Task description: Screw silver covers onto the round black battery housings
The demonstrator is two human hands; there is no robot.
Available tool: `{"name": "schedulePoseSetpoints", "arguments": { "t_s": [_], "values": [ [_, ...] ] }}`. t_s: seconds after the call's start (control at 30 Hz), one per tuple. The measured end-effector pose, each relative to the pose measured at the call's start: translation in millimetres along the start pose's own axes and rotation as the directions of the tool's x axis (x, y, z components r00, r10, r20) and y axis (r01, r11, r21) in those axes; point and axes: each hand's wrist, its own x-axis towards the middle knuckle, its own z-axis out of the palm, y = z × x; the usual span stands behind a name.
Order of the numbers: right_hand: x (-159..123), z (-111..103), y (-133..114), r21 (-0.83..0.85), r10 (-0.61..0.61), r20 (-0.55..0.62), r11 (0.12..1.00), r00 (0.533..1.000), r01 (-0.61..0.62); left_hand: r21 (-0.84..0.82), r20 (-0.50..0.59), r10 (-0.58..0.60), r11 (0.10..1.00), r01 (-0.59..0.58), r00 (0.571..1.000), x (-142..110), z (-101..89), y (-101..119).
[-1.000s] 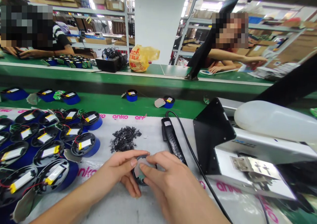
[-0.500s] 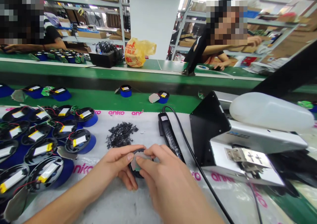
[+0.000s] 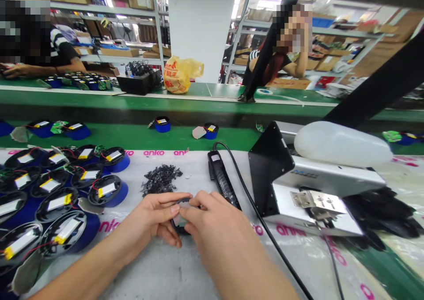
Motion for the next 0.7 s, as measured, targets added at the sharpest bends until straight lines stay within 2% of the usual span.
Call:
{"name": "schedulePoseSetpoints", "arguments": {
  "t_s": [0.1,0.23,0.37,0.47,0.57,0.7],
  "values": [
    [-1.1,-1.2,1.2,0.032,0.042,-0.009,0.999,0.999,-0.041,0.047,0.001,0.009,0.999,-0.009,1.0,0.0,0.4,-0.7],
    [-2.4,-0.9,1.7,0.015,0.124,-0.025,0.992,0.992,-0.124,0.135,0.063,0.074,0.987,-0.082,0.995,-0.5,-2.2,-4.6],
    [-2.4,-1.2,-0.7,-0.029,0.083,-0.035,0.996,0.996,-0.084,0.182,0.093,0.109,0.975,-0.125,0.99,-2.0,-3.0,-8.0],
    [-3.2,-0.1,-1.7,-0.05,0.061,-0.034,0.997,0.998,-0.062,0.213,0.082,0.122,0.968,-0.137,0.989,-2.8,-0.1,-8.4],
    [-5.1,3.1,-1.0,-0.034,0.043,-0.073,0.998,0.996,-0.046,0.263,0.059,0.088,0.96,-0.101,0.994,-0.8,4.6,-8.2],
    [-5.9,5.3,-2.5,-0.062,0.054,-0.115,0.996,0.992,-0.062,0.269,-0.043,0.066,0.962,-0.052,0.997,1.6,12.1,-8.1]
  ]
}}
